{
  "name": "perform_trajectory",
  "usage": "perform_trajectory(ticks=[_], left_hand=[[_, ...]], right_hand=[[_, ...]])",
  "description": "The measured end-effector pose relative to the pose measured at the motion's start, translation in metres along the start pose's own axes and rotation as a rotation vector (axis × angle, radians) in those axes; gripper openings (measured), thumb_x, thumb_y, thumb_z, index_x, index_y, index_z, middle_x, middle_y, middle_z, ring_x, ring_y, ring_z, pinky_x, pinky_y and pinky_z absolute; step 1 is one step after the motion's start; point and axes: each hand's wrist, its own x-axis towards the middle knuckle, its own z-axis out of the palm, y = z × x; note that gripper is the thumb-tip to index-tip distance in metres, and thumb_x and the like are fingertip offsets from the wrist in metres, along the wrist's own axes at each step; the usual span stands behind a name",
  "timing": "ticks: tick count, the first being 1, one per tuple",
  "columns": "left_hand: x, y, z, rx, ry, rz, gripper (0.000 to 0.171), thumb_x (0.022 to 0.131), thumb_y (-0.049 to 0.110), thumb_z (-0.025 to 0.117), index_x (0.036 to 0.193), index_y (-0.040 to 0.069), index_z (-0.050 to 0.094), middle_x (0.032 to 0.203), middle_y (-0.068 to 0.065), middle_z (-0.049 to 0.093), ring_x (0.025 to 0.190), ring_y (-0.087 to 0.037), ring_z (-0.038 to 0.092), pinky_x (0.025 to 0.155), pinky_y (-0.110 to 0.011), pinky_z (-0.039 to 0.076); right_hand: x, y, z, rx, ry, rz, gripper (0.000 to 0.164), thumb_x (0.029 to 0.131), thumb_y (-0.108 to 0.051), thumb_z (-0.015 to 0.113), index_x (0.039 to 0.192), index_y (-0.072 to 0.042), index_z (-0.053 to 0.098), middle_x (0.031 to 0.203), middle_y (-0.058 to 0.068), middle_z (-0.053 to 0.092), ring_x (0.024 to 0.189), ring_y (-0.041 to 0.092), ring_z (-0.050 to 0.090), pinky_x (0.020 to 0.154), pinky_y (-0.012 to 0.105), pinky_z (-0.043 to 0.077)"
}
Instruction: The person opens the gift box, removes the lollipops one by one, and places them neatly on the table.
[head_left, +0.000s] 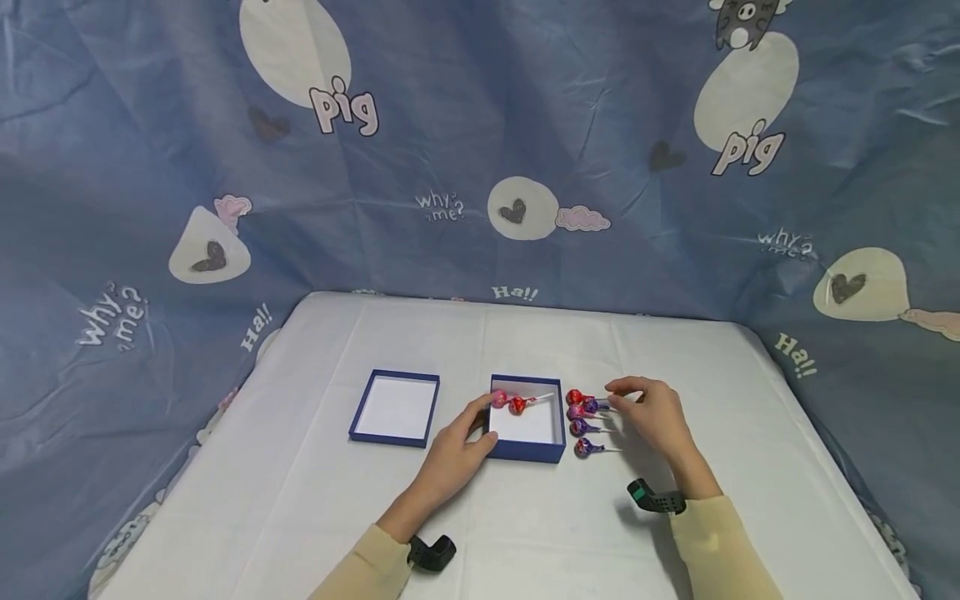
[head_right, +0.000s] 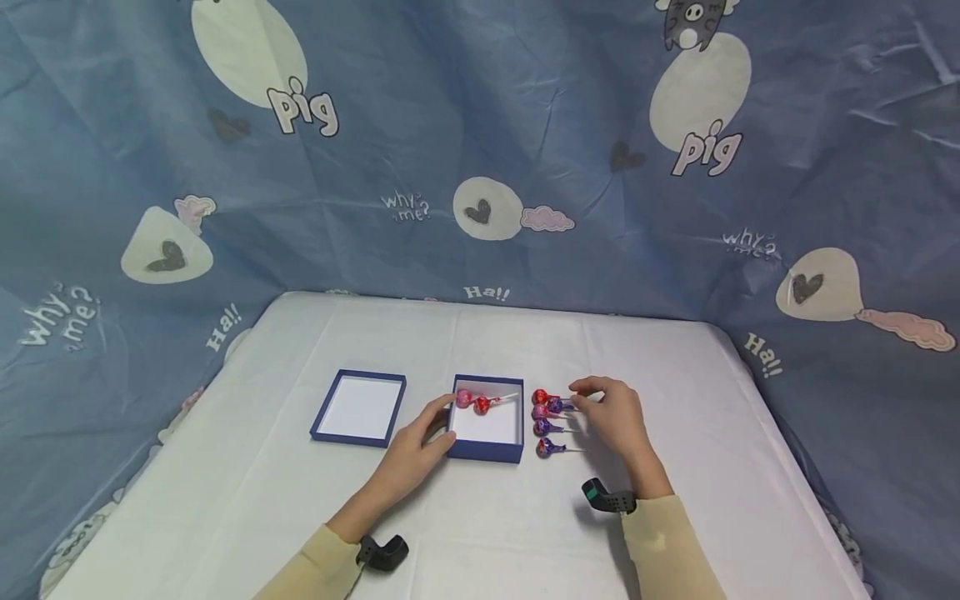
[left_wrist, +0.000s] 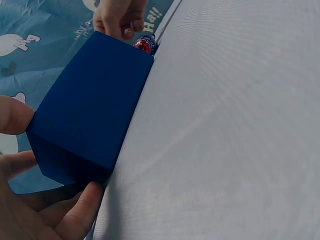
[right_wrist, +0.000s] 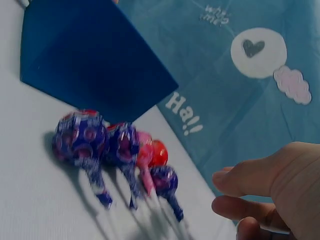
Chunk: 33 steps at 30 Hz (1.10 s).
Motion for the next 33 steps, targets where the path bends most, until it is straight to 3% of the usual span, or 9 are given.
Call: perform_trajectory(ticks=[5, 14, 33], left_hand=[[-0.001, 0.0, 0.001, 0.002, 0.005, 0.009, 0.06, 0.099, 0.023, 0.063, 0.154, 0.033, 0.04, 0.152, -0.001, 0.048, 0.134, -0.019, 0.051, 0.111, -0.044, 0.042], [0.0, 0.001, -0.001, 0.002, 0.003, 0.013, 0.059, 0.099, 0.024, 0.063, 0.153, 0.032, 0.041, 0.151, -0.002, 0.049, 0.134, -0.018, 0.051, 0.113, -0.043, 0.039], [-0.001, 0.004, 0.0, -0.012, 0.004, -0.001, 0.058, 0.099, 0.024, 0.062, 0.154, 0.03, 0.041, 0.15, -0.003, 0.05, 0.134, -0.02, 0.051, 0.113, -0.048, 0.038]], right_hand=[[0.002, -0.017, -0.001, -0.009, -0.01, -0.02, 0.02, 0.091, -0.017, 0.074, 0.11, -0.014, 0.077, 0.101, 0.005, 0.072, 0.073, 0.021, 0.056, 0.063, 0.033, 0.046], [0.004, -0.044, -0.003, 0.042, -0.02, -0.07, 0.022, 0.088, -0.015, 0.079, 0.11, -0.014, 0.077, 0.099, 0.002, 0.073, 0.067, 0.02, 0.054, 0.056, 0.031, 0.045], [0.0, -0.073, 0.019, 0.121, -0.119, -0.091, 0.022, 0.085, -0.017, 0.081, 0.107, -0.017, 0.078, 0.093, -0.003, 0.071, 0.058, 0.019, 0.052, 0.046, 0.028, 0.042]])
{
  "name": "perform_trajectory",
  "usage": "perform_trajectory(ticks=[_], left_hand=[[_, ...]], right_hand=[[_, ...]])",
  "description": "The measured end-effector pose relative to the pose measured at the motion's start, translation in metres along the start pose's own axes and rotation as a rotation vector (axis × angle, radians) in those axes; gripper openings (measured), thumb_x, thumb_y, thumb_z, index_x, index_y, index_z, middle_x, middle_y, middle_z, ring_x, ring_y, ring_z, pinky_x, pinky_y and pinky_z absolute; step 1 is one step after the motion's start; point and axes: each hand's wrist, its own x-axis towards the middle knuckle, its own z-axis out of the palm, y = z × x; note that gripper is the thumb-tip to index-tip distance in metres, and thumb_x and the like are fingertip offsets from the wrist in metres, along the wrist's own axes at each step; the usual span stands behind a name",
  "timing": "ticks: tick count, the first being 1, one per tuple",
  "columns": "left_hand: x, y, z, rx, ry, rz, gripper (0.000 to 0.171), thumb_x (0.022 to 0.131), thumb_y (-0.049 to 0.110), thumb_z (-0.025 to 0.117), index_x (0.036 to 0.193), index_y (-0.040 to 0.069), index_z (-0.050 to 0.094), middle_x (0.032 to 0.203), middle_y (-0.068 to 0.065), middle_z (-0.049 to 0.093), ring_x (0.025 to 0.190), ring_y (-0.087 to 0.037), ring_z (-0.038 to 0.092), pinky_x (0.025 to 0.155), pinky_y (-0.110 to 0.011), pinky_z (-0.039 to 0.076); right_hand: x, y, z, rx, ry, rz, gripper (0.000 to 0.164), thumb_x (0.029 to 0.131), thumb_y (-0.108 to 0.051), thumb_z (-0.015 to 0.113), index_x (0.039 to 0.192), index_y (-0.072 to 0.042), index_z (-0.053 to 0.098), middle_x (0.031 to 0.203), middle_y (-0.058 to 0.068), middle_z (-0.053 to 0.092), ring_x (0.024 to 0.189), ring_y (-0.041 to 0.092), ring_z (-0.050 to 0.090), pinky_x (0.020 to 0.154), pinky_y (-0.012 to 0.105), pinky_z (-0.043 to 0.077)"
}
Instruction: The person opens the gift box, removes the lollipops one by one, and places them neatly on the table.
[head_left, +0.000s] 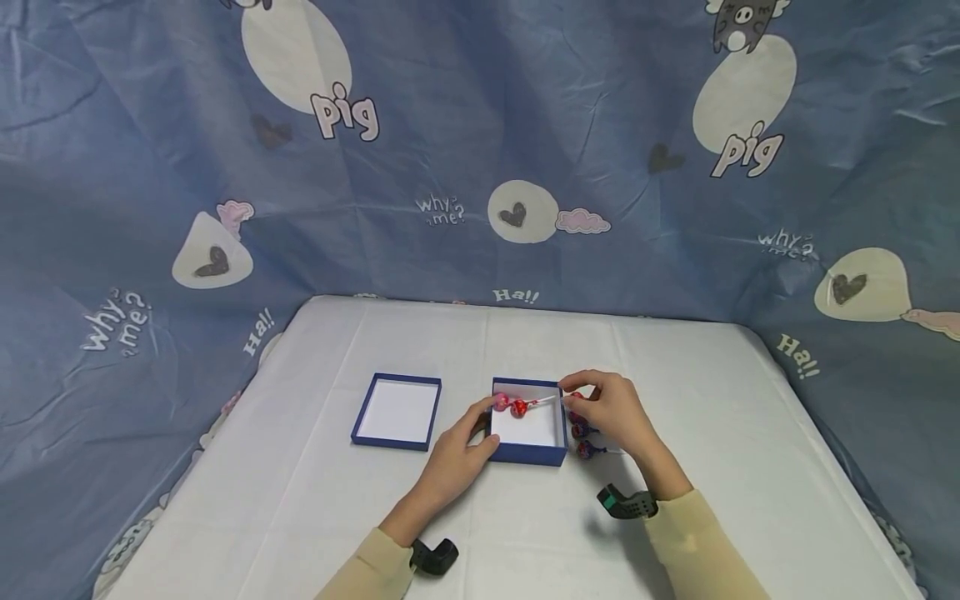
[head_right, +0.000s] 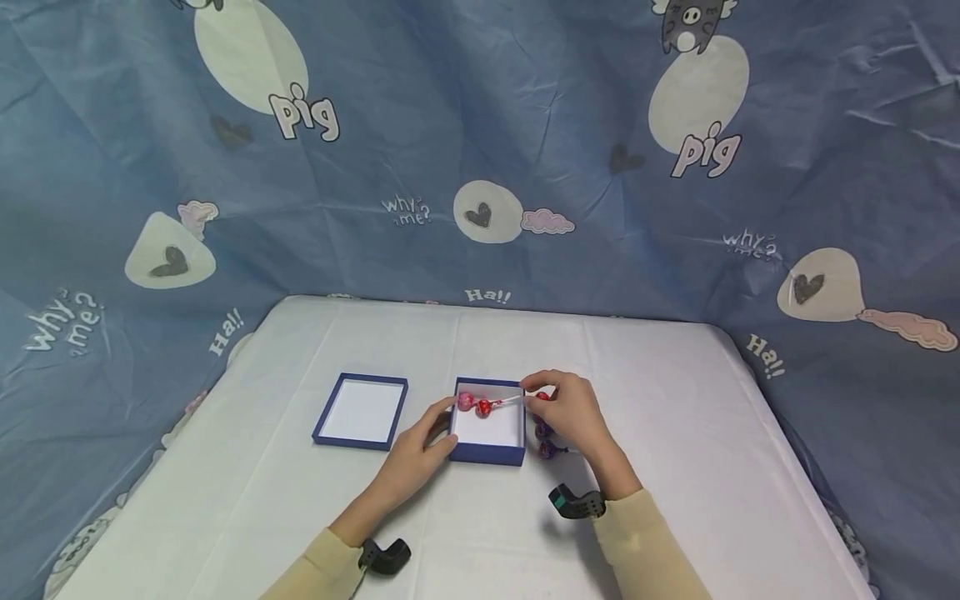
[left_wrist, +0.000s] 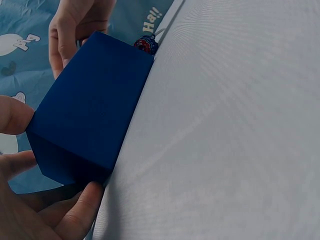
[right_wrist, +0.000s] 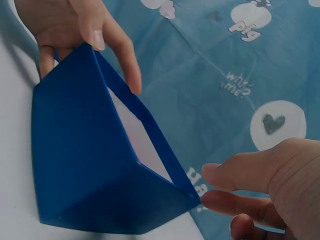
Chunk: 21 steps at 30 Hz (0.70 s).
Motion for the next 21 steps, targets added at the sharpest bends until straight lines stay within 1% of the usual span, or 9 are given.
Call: perform_trajectory(ticks=[4, 6, 10, 12, 17, 19, 21], left_hand=[[0.0, 0.0, -0.001, -0.002, -0.004, -0.002, 0.058, 0.099, 0.025, 0.062, 0.154, 0.03, 0.041, 0.15, -0.005, 0.05, 0.134, -0.02, 0.051, 0.114, -0.048, 0.038], [-0.001, 0.001, -0.001, 0.002, -0.006, -0.004, 0.059, 0.099, 0.025, 0.062, 0.154, 0.031, 0.041, 0.15, -0.005, 0.05, 0.134, -0.02, 0.051, 0.113, -0.048, 0.038], [-0.001, 0.001, -0.001, 0.007, -0.006, -0.003, 0.059, 0.099, 0.023, 0.063, 0.154, 0.03, 0.041, 0.149, -0.007, 0.051, 0.133, -0.021, 0.052, 0.113, -0.049, 0.039], [-0.001, 0.001, -0.001, 0.008, -0.007, -0.002, 0.06, 0.099, 0.024, 0.063, 0.154, 0.029, 0.041, 0.149, -0.006, 0.051, 0.134, -0.02, 0.051, 0.113, -0.048, 0.039], [-0.001, -0.001, -0.001, 0.012, -0.013, -0.003, 0.059, 0.099, 0.027, 0.062, 0.154, 0.03, 0.04, 0.149, -0.005, 0.051, 0.134, -0.019, 0.05, 0.112, -0.047, 0.04], [-0.001, -0.001, -0.001, 0.015, -0.013, 0.001, 0.059, 0.099, 0.028, 0.062, 0.154, 0.029, 0.04, 0.149, -0.006, 0.052, 0.134, -0.019, 0.051, 0.112, -0.048, 0.04], [-0.001, -0.002, -0.002, 0.017, -0.011, 0.006, 0.059, 0.099, 0.029, 0.062, 0.154, 0.029, 0.04, 0.149, -0.007, 0.052, 0.134, -0.019, 0.051, 0.112, -0.048, 0.041]], right_hand=[[0.001, -0.001, 0.007, 0.013, -0.005, -0.011, 0.023, 0.085, -0.015, 0.081, 0.107, -0.015, 0.078, 0.09, 0.0, 0.07, 0.055, 0.018, 0.049, 0.045, 0.028, 0.04], [0.002, -0.001, 0.01, 0.014, -0.009, -0.018, 0.023, 0.085, -0.015, 0.081, 0.108, -0.015, 0.078, 0.092, 0.0, 0.071, 0.054, 0.018, 0.049, 0.046, 0.028, 0.041], [0.003, -0.002, 0.018, -0.026, -0.028, -0.04, 0.024, 0.085, -0.015, 0.081, 0.109, -0.017, 0.079, 0.101, -0.001, 0.073, 0.056, 0.016, 0.048, 0.049, 0.03, 0.043], [0.003, -0.001, 0.023, -0.059, -0.034, -0.054, 0.025, 0.084, -0.015, 0.081, 0.109, -0.018, 0.079, 0.101, -0.003, 0.073, 0.056, 0.015, 0.046, 0.049, 0.029, 0.042], [0.003, -0.002, 0.031, -0.111, -0.056, -0.083, 0.028, 0.084, -0.016, 0.081, 0.112, -0.019, 0.078, 0.082, -0.004, 0.068, 0.053, 0.013, 0.046, 0.046, 0.029, 0.038], [0.003, -0.002, 0.034, -0.126, -0.06, -0.099, 0.029, 0.085, -0.018, 0.081, 0.114, -0.018, 0.078, 0.079, -0.003, 0.066, 0.054, 0.013, 0.047, 0.046, 0.029, 0.038], [0.003, -0.004, 0.037, -0.137, -0.057, -0.118, 0.03, 0.086, -0.019, 0.081, 0.115, -0.017, 0.077, 0.089, -0.001, 0.071, 0.058, 0.015, 0.051, 0.05, 0.031, 0.042]])
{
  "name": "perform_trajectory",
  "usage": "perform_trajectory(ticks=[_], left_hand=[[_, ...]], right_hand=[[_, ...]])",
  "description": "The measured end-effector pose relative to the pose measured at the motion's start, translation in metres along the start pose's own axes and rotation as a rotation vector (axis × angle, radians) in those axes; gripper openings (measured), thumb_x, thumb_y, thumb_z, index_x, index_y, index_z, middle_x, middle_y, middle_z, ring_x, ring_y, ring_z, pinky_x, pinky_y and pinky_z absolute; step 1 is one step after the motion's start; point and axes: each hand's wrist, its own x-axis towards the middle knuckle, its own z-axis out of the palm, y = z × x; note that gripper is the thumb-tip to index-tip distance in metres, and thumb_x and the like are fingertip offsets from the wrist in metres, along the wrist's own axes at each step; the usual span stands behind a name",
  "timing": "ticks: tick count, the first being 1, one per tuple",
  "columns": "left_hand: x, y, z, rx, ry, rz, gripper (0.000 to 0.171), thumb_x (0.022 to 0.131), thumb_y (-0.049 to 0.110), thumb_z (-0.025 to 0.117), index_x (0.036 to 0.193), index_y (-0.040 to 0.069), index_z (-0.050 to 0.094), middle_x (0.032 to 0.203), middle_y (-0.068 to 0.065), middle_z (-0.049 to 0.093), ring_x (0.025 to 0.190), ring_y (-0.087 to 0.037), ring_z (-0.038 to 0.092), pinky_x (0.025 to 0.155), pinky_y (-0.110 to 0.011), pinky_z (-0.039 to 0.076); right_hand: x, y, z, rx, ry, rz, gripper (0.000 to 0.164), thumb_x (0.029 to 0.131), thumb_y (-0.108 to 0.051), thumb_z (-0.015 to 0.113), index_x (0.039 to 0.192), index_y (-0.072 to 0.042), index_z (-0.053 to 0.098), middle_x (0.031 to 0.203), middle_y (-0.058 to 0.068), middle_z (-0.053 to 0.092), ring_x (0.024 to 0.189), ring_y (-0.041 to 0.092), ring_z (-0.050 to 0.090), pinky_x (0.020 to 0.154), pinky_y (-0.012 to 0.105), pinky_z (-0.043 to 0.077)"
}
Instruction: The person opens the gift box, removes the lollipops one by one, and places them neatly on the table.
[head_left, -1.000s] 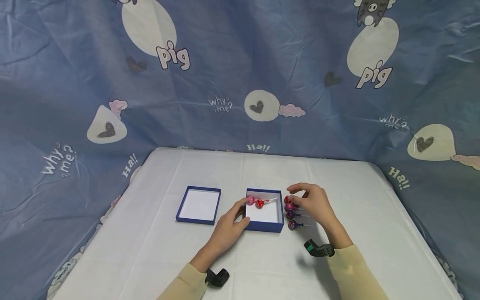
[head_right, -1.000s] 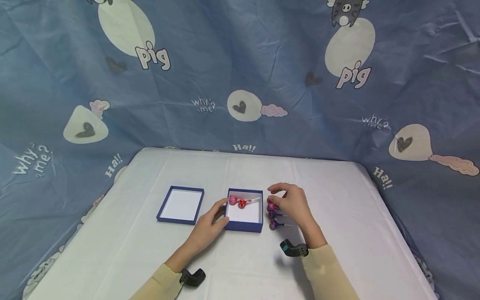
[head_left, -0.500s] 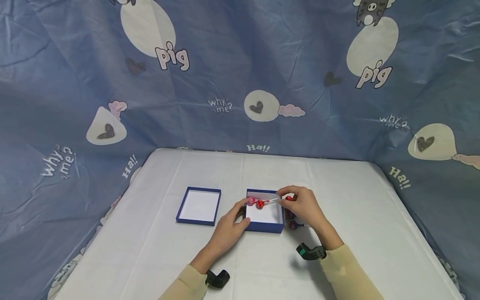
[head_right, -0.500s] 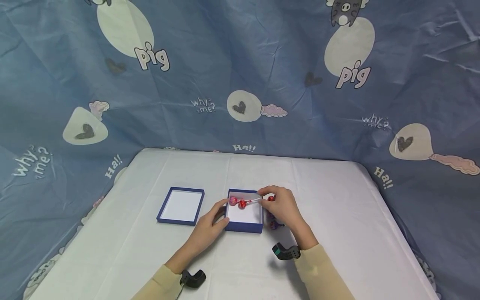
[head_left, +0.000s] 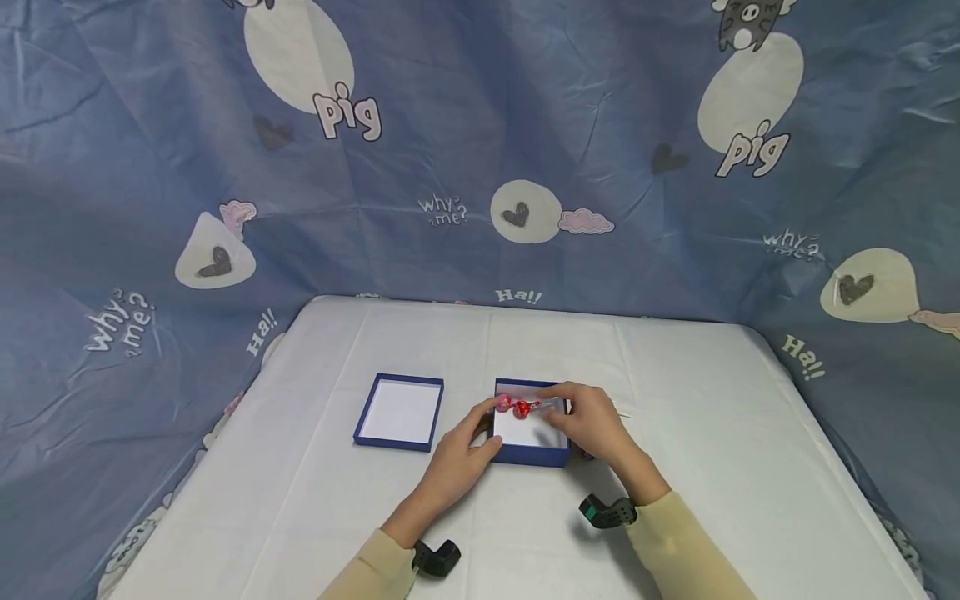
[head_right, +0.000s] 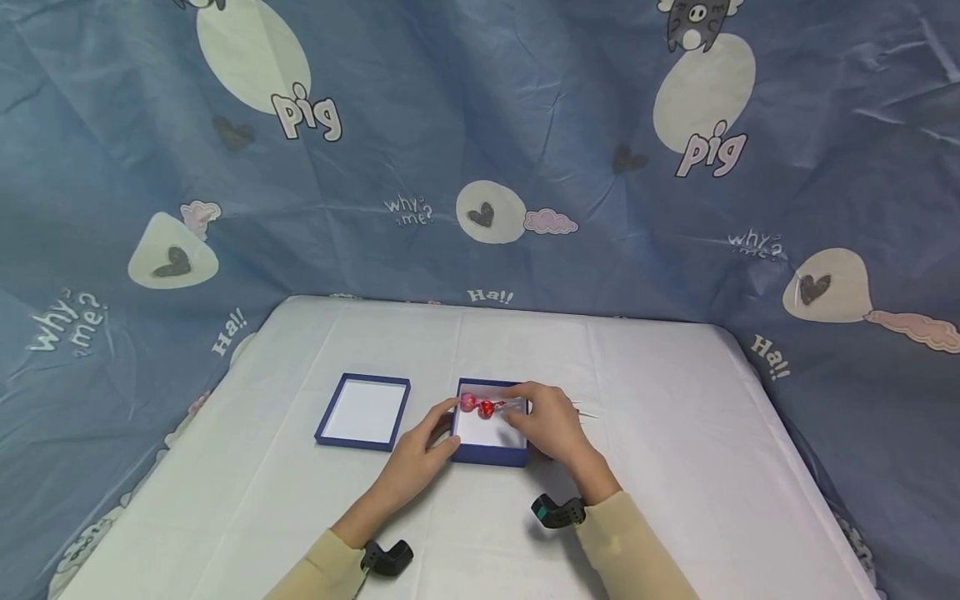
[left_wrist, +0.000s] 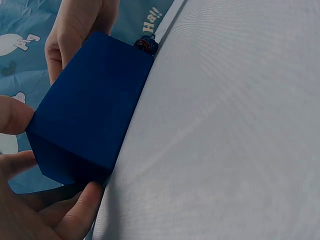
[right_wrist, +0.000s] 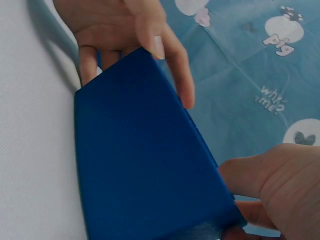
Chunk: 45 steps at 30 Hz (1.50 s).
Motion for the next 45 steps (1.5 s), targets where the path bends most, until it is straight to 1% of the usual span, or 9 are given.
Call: perform_trajectory(ticks=[4, 6, 9, 14, 24, 30, 37, 41, 45], left_hand=[[0.0, 0.0, 0.0, 0.0, -0.003, -0.001, 0.059, 0.099, 0.029, 0.062, 0.154, 0.03, 0.04, 0.149, -0.006, 0.052, 0.134, -0.019, 0.05, 0.111, -0.047, 0.041], [0.0, 0.001, 0.0, -0.004, -0.005, -0.004, 0.059, 0.099, 0.029, 0.062, 0.154, 0.03, 0.04, 0.149, -0.006, 0.051, 0.134, -0.019, 0.05, 0.11, -0.046, 0.042], [0.0, 0.002, -0.001, -0.004, -0.005, -0.003, 0.059, 0.099, 0.028, 0.062, 0.154, 0.029, 0.04, 0.149, -0.005, 0.052, 0.134, -0.018, 0.05, 0.109, -0.045, 0.044], [0.0, 0.002, -0.001, -0.014, -0.008, 0.003, 0.059, 0.1, 0.025, 0.062, 0.154, 0.029, 0.04, 0.15, -0.004, 0.051, 0.134, -0.018, 0.051, 0.108, -0.044, 0.045], [-0.001, 0.001, -0.001, -0.023, -0.008, 0.005, 0.059, 0.1, 0.024, 0.062, 0.155, 0.029, 0.039, 0.152, -0.001, 0.048, 0.134, -0.018, 0.051, 0.107, -0.043, 0.046], [0.001, 0.001, 0.0, -0.014, 0.001, 0.016, 0.06, 0.099, 0.021, 0.063, 0.154, 0.025, 0.04, 0.151, -0.003, 0.049, 0.134, -0.021, 0.051, 0.109, -0.044, 0.044], [0.002, 0.002, 0.002, -0.009, 0.017, 0.028, 0.059, 0.099, 0.02, 0.063, 0.154, 0.024, 0.041, 0.151, -0.005, 0.05, 0.133, -0.022, 0.052, 0.11, -0.046, 0.043], [0.002, 0.002, 0.002, -0.001, 0.013, 0.008, 0.06, 0.099, 0.021, 0.063, 0.154, 0.026, 0.041, 0.151, -0.004, 0.05, 0.134, -0.021, 0.051, 0.111, -0.045, 0.041], [0.001, 0.003, 0.002, 0.001, 0.01, 0.0, 0.06, 0.099, 0.021, 0.063, 0.155, 0.025, 0.04, 0.152, -0.004, 0.048, 0.135, -0.022, 0.051, 0.112, -0.046, 0.041]], right_hand=[[-0.002, -0.002, 0.004, -0.037, 0.007, -0.016, 0.031, 0.088, -0.021, 0.079, 0.118, -0.016, 0.076, 0.113, 0.003, 0.073, 0.086, 0.021, 0.066, 0.07, 0.04, 0.054], [-0.002, -0.003, 0.006, -0.059, 0.002, -0.014, 0.031, 0.089, -0.023, 0.078, 0.119, -0.017, 0.075, 0.121, 0.002, 0.071, 0.104, 0.023, 0.067, 0.082, 0.044, 0.055], [-0.003, -0.004, 0.007, -0.083, -0.014, -0.01, 0.034, 0.09, -0.025, 0.077, 0.123, -0.018, 0.074, 0.122, 0.002, 0.07, 0.112, 0.025, 0.065, 0.087, 0.05, 0.055], [-0.003, -0.006, 0.009, -0.111, -0.034, -0.023, 0.038, 0.089, -0.024, 0.077, 0.126, -0.02, 0.072, 0.119, 0.002, 0.07, 0.109, 0.026, 0.066, 0.085, 0.051, 0.055], [-0.001, -0.006, 0.012, -0.141, -0.052, -0.018, 0.044, 0.082, -0.018, 0.083, 0.124, -0.019, 0.072, 0.111, 0.001, 0.071, 0.101, 0.025, 0.067, 0.082, 0.047, 0.056], [0.003, -0.006, 0.012, -0.208, -0.056, -0.023, 0.045, 0.078, -0.016, 0.084, 0.121, -0.019, 0.074, 0.111, 0.001, 0.071, 0.1, 0.024, 0.067, 0.081, 0.047, 0.056], [0.01, -0.008, 0.012, -0.235, -0.047, -0.008, 0.033, 0.077, -0.011, 0.083, 0.109, -0.019, 0.078, 0.106, -0.001, 0.074, 0.099, 0.022, 0.068, 0.08, 0.045, 0.057], [0.011, -0.009, 0.012, -0.228, -0.047, -0.004, 0.026, 0.078, -0.009, 0.082, 0.102, -0.019, 0.079, 0.098, -0.004, 0.074, 0.093, 0.018, 0.068, 0.077, 0.042, 0.056], [0.011, -0.009, 0.013, -0.232, -0.047, 0.005, 0.024, 0.076, -0.009, 0.082, 0.098, -0.019, 0.079, 0.091, -0.004, 0.072, 0.084, 0.016, 0.066, 0.069, 0.039, 0.054]])
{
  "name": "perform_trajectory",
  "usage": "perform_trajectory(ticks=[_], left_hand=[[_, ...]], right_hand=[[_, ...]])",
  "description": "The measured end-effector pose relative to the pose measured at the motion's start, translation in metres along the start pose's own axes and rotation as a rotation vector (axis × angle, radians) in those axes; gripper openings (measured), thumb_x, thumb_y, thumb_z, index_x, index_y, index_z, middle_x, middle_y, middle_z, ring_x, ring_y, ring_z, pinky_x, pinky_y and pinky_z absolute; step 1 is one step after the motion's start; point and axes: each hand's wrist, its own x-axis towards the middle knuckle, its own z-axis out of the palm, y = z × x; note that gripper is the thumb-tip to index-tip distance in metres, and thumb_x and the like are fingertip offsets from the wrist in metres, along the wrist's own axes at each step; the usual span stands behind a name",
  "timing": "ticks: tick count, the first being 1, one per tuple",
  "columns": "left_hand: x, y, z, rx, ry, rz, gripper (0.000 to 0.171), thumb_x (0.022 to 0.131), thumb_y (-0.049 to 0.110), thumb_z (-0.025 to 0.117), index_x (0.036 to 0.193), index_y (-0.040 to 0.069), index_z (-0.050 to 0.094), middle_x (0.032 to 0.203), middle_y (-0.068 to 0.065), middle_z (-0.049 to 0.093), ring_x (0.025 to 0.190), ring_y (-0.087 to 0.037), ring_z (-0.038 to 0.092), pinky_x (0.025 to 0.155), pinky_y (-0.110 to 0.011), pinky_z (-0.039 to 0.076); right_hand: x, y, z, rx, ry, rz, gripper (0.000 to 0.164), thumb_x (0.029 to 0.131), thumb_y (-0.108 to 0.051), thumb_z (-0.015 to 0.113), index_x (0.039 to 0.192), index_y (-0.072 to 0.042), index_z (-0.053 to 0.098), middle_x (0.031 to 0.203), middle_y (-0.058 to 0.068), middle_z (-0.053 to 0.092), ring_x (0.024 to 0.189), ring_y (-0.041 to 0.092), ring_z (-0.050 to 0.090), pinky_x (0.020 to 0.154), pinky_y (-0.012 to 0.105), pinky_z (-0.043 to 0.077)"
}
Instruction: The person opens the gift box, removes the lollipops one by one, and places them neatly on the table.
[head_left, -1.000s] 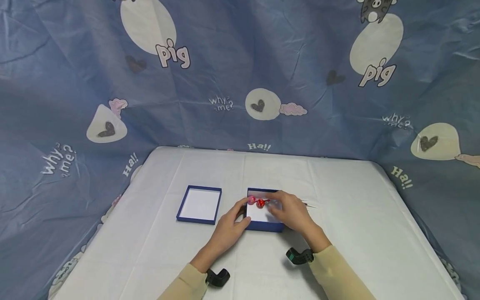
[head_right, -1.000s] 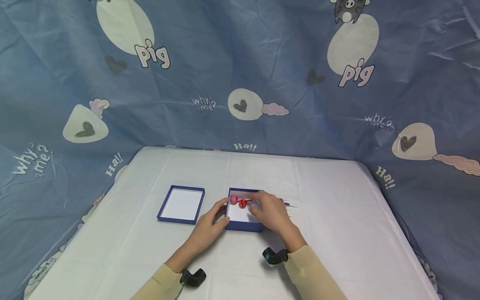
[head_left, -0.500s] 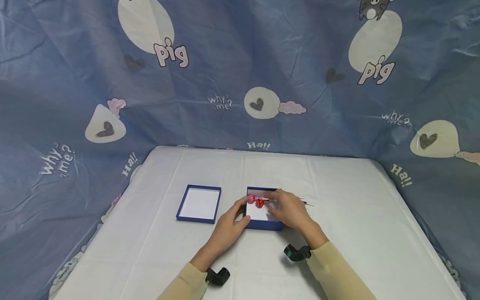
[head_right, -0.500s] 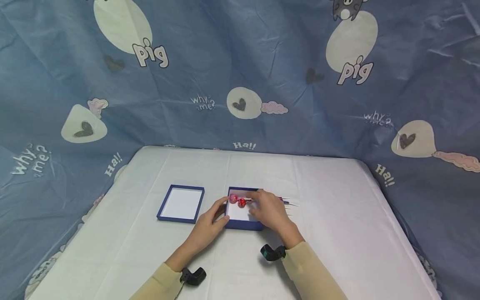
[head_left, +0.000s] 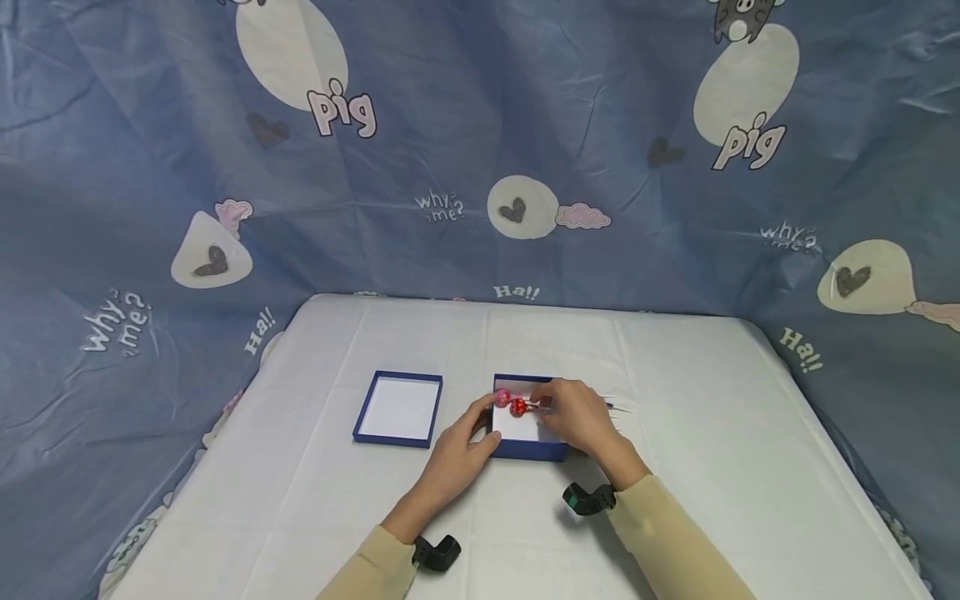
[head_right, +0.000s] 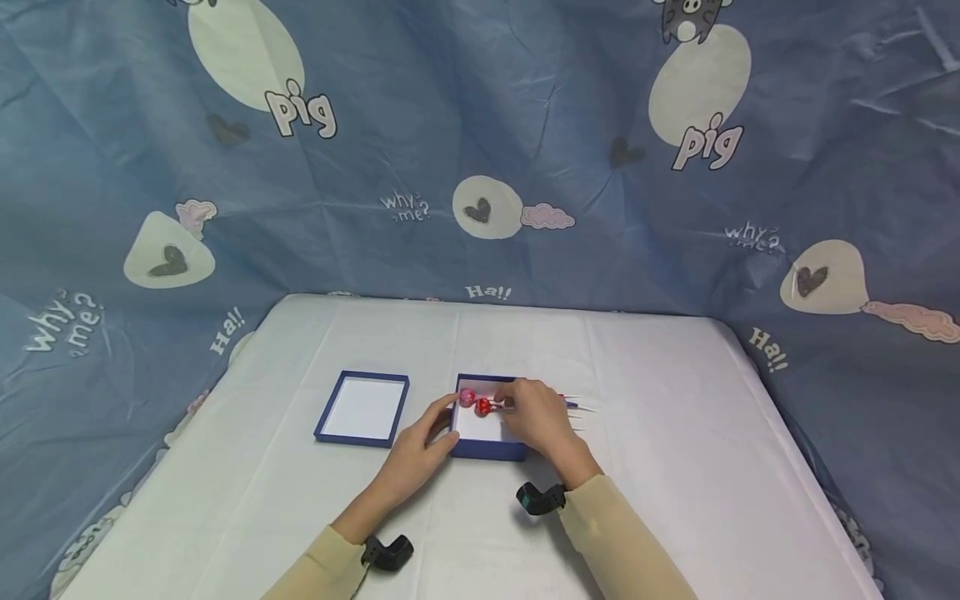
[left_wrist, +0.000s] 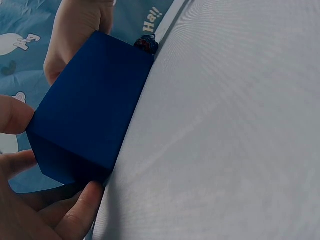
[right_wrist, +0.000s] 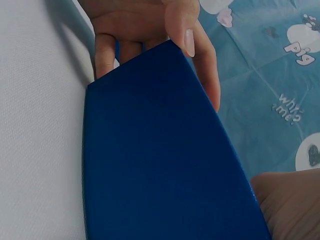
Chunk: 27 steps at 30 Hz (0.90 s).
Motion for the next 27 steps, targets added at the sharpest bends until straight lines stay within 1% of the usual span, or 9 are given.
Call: perform_trajectory(ticks=[3, 6, 8, 12, 15, 17, 21, 23, 27], left_hand=[[0.0, 0.001, 0.0, 0.002, 0.001, 0.004, 0.06, 0.099, 0.021, 0.063, 0.155, 0.024, 0.04, 0.152, -0.004, 0.048, 0.134, -0.024, 0.051, 0.111, -0.048, 0.042], [0.0, 0.001, -0.001, 0.001, 0.005, 0.005, 0.06, 0.099, 0.02, 0.063, 0.154, 0.024, 0.041, 0.151, -0.005, 0.049, 0.133, -0.024, 0.052, 0.111, -0.048, 0.041], [0.0, 0.0, -0.001, 0.003, 0.007, 0.012, 0.059, 0.099, 0.02, 0.063, 0.154, 0.024, 0.041, 0.15, -0.006, 0.05, 0.133, -0.024, 0.052, 0.111, -0.049, 0.041], [-0.001, -0.001, 0.0, 0.001, 0.0, 0.001, 0.059, 0.099, 0.023, 0.063, 0.154, 0.027, 0.041, 0.151, -0.004, 0.05, 0.133, -0.022, 0.052, 0.112, -0.047, 0.04], [0.0, -0.001, 0.0, -0.001, 0.0, -0.003, 0.059, 0.099, 0.024, 0.063, 0.154, 0.027, 0.041, 0.15, -0.003, 0.05, 0.133, -0.021, 0.052, 0.112, -0.047, 0.04], [0.0, -0.001, 0.0, 0.004, 0.004, -0.005, 0.059, 0.099, 0.023, 0.063, 0.154, 0.027, 0.042, 0.15, -0.003, 0.05, 0.133, -0.022, 0.052, 0.112, -0.048, 0.04], [0.0, -0.002, 0.001, 0.016, 0.01, -0.011, 0.059, 0.098, 0.024, 0.064, 0.153, 0.028, 0.042, 0.149, -0.004, 0.051, 0.132, -0.023, 0.053, 0.112, -0.05, 0.04], [0.0, -0.002, 0.002, 0.022, 0.009, -0.02, 0.06, 0.098, 0.025, 0.064, 0.153, 0.028, 0.042, 0.149, -0.003, 0.051, 0.132, -0.022, 0.053, 0.112, -0.05, 0.039], [0.001, -0.003, 0.002, 0.02, 0.011, -0.009, 0.06, 0.098, 0.025, 0.064, 0.153, 0.028, 0.042, 0.149, -0.004, 0.052, 0.132, -0.022, 0.053, 0.112, -0.05, 0.04]], right_hand=[[0.001, -0.001, 0.0, -0.01, -0.007, 0.007, 0.023, 0.076, -0.008, 0.082, 0.095, -0.02, 0.079, 0.084, -0.005, 0.07, 0.075, 0.013, 0.061, 0.063, 0.036, 0.052], [0.002, -0.002, 0.0, -0.021, -0.024, 0.016, 0.023, 0.076, -0.006, 0.081, 0.093, -0.02, 0.078, 0.079, -0.006, 0.067, 0.071, 0.011, 0.057, 0.06, 0.033, 0.049], [0.003, -0.003, -0.001, -0.025, -0.044, 0.025, 0.023, 0.076, -0.004, 0.08, 0.092, -0.019, 0.078, 0.078, -0.006, 0.067, 0.07, 0.011, 0.056, 0.06, 0.033, 0.049], [0.003, -0.006, -0.003, -0.034, -0.086, 0.046, 0.024, 0.076, 0.0, 0.078, 0.091, -0.018, 0.078, 0.077, -0.006, 0.067, 0.07, 0.012, 0.057, 0.061, 0.034, 0.05], [0.003, -0.006, -0.003, -0.031, -0.087, 0.042, 0.024, 0.076, 0.0, 0.077, 0.091, -0.019, 0.078, 0.076, -0.007, 0.066, 0.07, 0.011, 0.057, 0.06, 0.033, 0.05], [0.002, -0.005, -0.003, -0.02, -0.064, 0.027, 0.024, 0.076, -0.001, 0.077, 0.09, -0.019, 0.078, 0.074, -0.009, 0.065, 0.069, 0.01, 0.057, 0.06, 0.033, 0.05], [-0.002, 0.0, 0.0, 0.03, 0.014, -0.01, 0.02, 0.078, -0.004, 0.078, 0.09, -0.02, 0.079, 0.074, -0.012, 0.065, 0.069, 0.009, 0.058, 0.06, 0.032, 0.049], [-0.004, 0.002, 0.002, 0.052, 0.052, -0.023, 0.018, 0.08, -0.006, 0.078, 0.09, -0.02, 0.079, 0.077, -0.012, 0.068, 0.073, 0.01, 0.061, 0.063, 0.032, 0.05], [-0.005, 0.005, 0.002, 0.079, 0.127, -0.042, 0.015, 0.082, -0.007, 0.08, 0.09, -0.02, 0.081, 0.085, -0.01, 0.071, 0.082, 0.013, 0.066, 0.068, 0.033, 0.052]])
